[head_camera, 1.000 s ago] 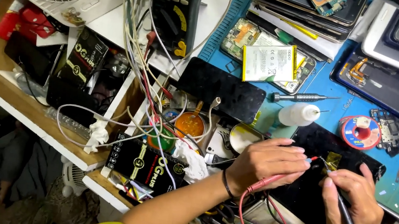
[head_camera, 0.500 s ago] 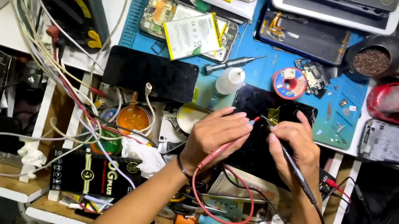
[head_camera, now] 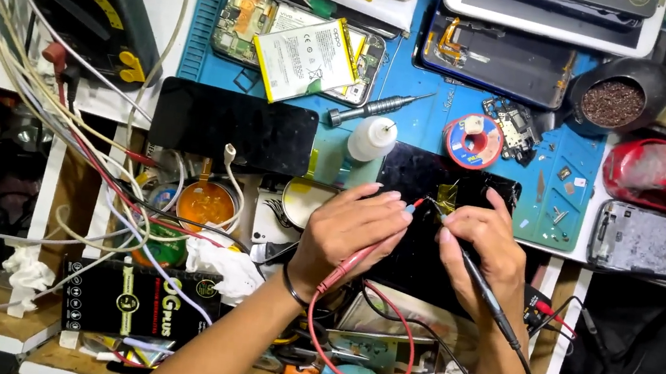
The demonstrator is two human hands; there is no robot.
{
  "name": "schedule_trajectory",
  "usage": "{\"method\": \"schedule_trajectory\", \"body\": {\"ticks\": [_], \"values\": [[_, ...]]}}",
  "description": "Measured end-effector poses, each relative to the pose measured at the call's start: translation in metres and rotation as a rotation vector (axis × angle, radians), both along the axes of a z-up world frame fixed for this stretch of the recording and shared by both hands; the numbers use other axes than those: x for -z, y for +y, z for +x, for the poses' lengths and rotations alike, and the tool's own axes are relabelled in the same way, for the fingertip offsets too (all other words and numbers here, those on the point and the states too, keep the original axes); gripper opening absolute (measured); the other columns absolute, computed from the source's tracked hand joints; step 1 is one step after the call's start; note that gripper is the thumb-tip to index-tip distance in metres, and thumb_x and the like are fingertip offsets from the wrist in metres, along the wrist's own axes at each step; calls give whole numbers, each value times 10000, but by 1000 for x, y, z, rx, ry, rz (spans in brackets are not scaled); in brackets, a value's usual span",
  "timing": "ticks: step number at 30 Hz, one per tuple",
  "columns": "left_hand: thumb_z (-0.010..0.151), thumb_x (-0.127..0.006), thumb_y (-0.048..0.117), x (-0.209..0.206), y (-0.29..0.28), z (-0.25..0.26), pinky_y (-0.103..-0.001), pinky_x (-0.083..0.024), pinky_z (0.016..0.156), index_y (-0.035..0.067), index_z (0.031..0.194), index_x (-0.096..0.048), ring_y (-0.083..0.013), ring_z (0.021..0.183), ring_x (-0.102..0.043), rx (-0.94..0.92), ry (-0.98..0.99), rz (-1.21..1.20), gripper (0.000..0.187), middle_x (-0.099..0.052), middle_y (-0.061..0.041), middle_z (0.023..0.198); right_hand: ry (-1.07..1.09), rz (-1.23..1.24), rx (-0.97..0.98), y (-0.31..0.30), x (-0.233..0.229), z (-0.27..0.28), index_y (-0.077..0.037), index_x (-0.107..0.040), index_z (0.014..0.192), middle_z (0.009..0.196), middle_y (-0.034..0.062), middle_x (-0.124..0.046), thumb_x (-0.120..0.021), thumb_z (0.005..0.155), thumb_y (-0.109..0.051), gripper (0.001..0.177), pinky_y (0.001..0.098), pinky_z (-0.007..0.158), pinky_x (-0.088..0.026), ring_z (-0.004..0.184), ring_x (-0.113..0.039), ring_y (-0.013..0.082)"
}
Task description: A person is performing electronic repairs on a mobile phone, using a multimeter to test connections and a soldering iron to attach wires.
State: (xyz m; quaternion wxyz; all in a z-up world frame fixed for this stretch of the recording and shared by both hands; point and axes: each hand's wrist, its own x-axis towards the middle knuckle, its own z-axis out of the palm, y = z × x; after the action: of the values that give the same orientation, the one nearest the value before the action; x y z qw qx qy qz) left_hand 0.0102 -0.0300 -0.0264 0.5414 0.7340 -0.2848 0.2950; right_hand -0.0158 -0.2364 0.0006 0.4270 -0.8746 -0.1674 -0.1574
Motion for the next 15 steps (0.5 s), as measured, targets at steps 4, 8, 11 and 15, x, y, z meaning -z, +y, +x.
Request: {"method": "schedule_trajectory", "body": {"ticks": [4,8,11,15], "values": [[894,-775,99,2,0,0,-400,-569,1006,103,1024,-796,-268,980,-793,4,3,-10,132,-807,-106,1009,8,-4,0,0,0,0,33,-707,907,882,152,-715,-719,921,-19,55,598,1198,-364,904,-720,314],[893,-773,92,1,-1,1,-401,-572,995,94,1010,-796,-277,965,-795,-6,-7,-23,120,-806,-114,998,13,0,0,0,0,0,34,-706,918,879,155,-710,-712,927,-19,55,610,1195,-359,904,-717,315],[897,-769,96,0,-2,1,-404,-572,998,92,1009,-796,-278,964,-796,-4,-2,-24,115,-806,-115,996,14,2,0,1,0,0,33,-707,915,865,151,-707,-708,929,-17,51,616,1192,-357,898,-715,311],[903,-767,104,0,-2,1,-402,-569,1001,90,1010,-795,-277,964,-796,-3,0,-19,112,-806,-116,997,14,-6,2,2,-2,0,32,-702,909,865,150,-709,-708,933,-16,53,614,1190,-360,895,-712,311]]}}
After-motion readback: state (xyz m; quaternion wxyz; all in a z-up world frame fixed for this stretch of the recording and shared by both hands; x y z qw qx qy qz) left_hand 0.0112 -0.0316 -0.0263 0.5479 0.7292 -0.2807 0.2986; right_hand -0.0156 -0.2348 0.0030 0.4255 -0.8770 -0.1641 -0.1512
